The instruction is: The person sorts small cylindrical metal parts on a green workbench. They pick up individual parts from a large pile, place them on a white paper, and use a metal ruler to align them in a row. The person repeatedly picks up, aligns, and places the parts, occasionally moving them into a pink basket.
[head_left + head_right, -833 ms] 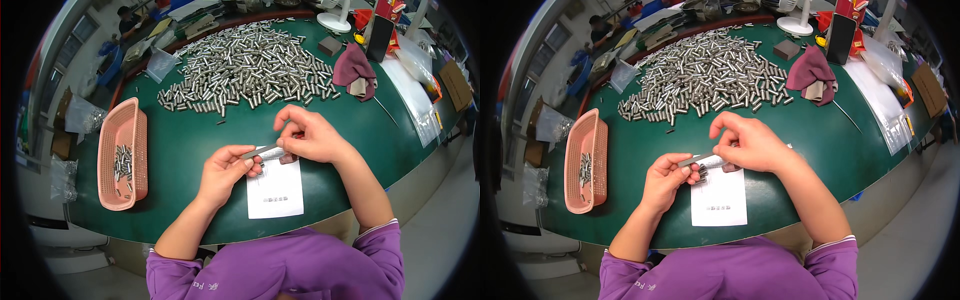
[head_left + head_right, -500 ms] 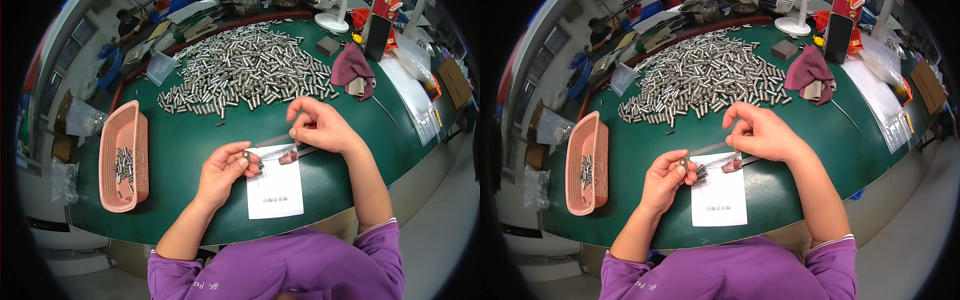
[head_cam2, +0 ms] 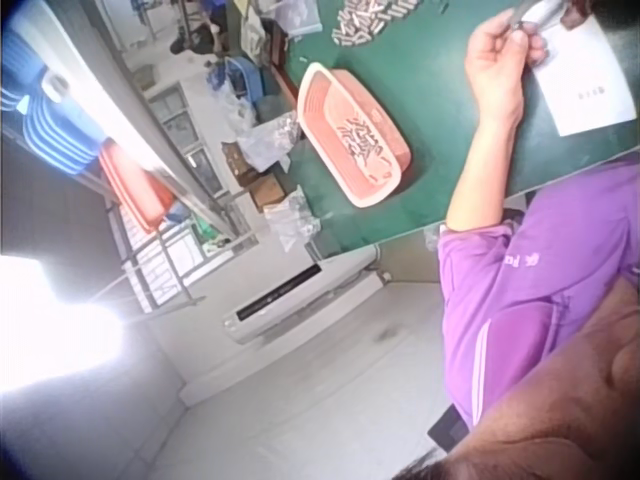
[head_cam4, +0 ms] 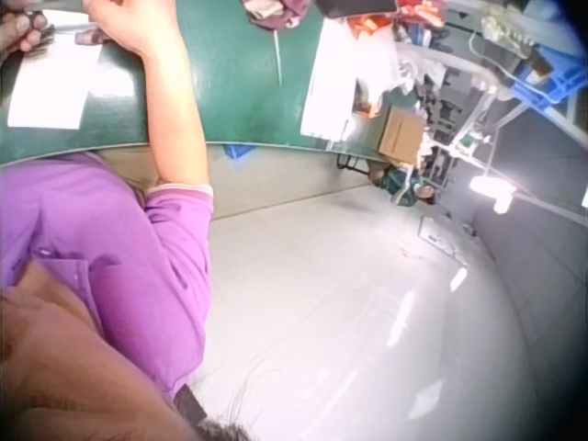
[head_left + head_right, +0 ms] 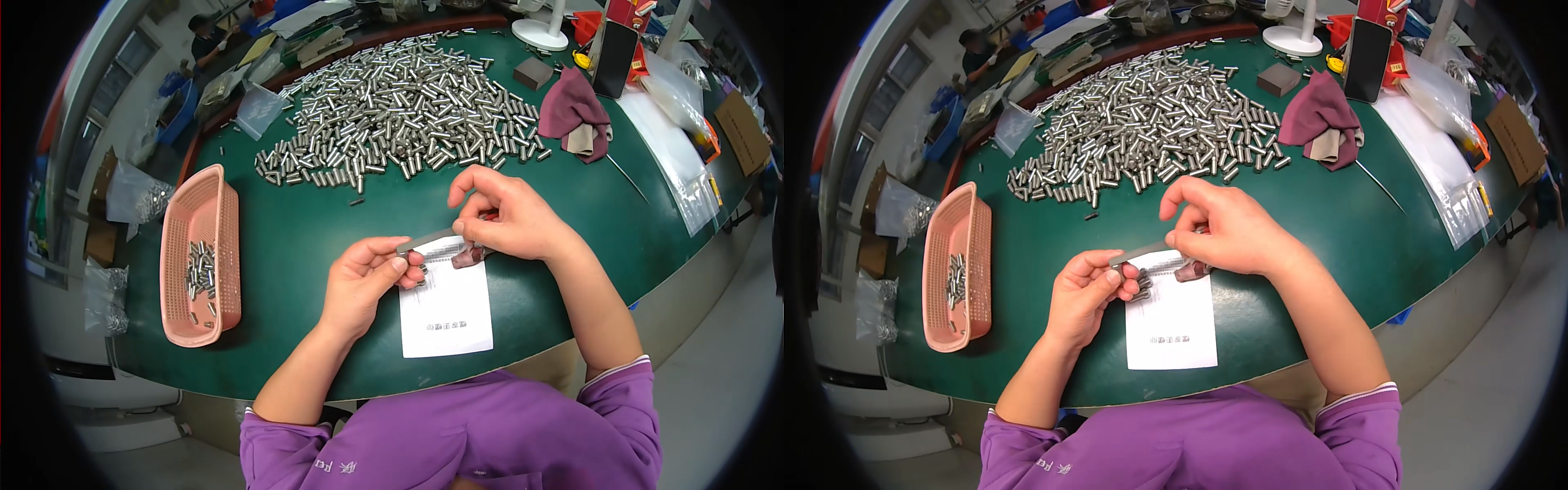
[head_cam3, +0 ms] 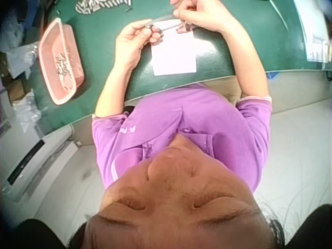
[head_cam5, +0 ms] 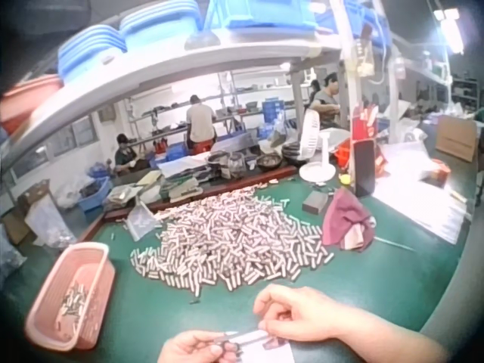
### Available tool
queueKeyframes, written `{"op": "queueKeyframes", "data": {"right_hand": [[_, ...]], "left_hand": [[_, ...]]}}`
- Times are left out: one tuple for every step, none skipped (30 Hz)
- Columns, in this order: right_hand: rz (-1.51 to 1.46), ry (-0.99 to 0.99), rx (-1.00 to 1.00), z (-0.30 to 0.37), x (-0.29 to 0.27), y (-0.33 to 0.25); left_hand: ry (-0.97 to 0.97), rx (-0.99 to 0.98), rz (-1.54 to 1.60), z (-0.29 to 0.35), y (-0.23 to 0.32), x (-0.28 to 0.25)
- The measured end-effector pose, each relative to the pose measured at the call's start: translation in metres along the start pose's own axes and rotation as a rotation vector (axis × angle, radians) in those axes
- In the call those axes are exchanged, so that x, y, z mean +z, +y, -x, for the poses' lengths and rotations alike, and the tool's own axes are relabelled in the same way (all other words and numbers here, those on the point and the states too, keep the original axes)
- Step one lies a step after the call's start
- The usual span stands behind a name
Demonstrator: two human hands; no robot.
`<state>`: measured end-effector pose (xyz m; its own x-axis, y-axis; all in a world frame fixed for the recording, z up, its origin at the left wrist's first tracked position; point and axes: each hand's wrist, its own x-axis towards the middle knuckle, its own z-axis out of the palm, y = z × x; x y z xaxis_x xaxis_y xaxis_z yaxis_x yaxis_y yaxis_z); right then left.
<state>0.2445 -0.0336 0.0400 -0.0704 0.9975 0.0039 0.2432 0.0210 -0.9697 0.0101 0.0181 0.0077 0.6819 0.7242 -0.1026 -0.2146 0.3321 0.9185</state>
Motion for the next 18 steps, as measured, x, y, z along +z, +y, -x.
{"op": "queueKeyframes", "data": {"right_hand": [[-0.010, -0.022, -0.001, -0.001, 0.005, -0.003], [-0.025, -0.044, 0.000, -0.001, 0.010, -0.004], [0.090, -0.036, -0.114, -0.003, 0.015, -0.002], [0.076, -0.030, -0.067, -0.002, 0.013, -0.002], [0.064, -0.026, -0.025, -0.002, 0.008, -0.005], [0.053, -0.021, 0.018, -0.002, 0.002, -0.006], [0.128, 0.044, -0.038, -0.002, -0.006, 0.003], [0.121, 0.083, -0.013, 0.000, -0.012, 0.005], [0.063, 0.090, -0.001, 0.001, -0.015, 0.004], [0.005, 0.095, 0.010, 0.001, -0.016, 0.001], [0.002, 0.074, 0.001, 0.000, -0.015, 0.002], [-0.002, 0.053, -0.008, -0.001, -0.012, 0.002], [-0.005, 0.031, -0.017, -0.002, -0.009, 0.002], [0.019, 0.020, 0.001, -0.002, -0.006, 0.002], [0.044, 0.009, 0.018, -0.003, -0.003, 0.000], [0.068, -0.003, 0.036, -0.003, 0.001, -0.002], [0.021, -0.026, 0.053, -0.002, 0.006, -0.007], [0.048, -0.029, 0.004, -0.004, 0.014, -0.005]], "left_hand": [[0.004, -0.010, -0.005, -0.001, 0.000, 0.001], [0.008, -0.022, -0.034, 0.000, 0.001, 0.003], [0.011, -0.034, -0.063, 0.000, 0.002, 0.004], [0.014, -0.045, -0.091, 0.000, 0.002, 0.005], [0.007, -0.030, -0.051, 0.000, 0.001, 0.003], [0.000, -0.015, -0.011, 0.001, -0.001, -0.002], [-0.007, 0.000, 0.030, 0.001, -0.002, -0.005], [-0.003, 0.008, 0.035, 0.001, -0.001, -0.005], [0.001, 0.016, 0.040, 0.000, 0.002, -0.004], [0.006, 0.025, 0.045, 0.000, 0.003, -0.003], [0.015, 0.017, 0.045, -0.001, 0.002, -0.003], [0.025, 0.009, 0.046, -0.001, 0.001, -0.002], [0.035, 0.002, 0.047, -0.001, 0.000, -0.002], [0.045, -0.008, 0.009, -0.001, 0.000, -0.001], [0.054, -0.018, -0.030, 0.000, 0.000, -0.001], [0.064, -0.028, -0.068, 0.000, 0.000, 0.000], [0.060, -0.050, -0.071, 0.000, 0.000, 0.002], [0.057, -0.071, -0.075, 0.000, 0.001, 0.003]]}}
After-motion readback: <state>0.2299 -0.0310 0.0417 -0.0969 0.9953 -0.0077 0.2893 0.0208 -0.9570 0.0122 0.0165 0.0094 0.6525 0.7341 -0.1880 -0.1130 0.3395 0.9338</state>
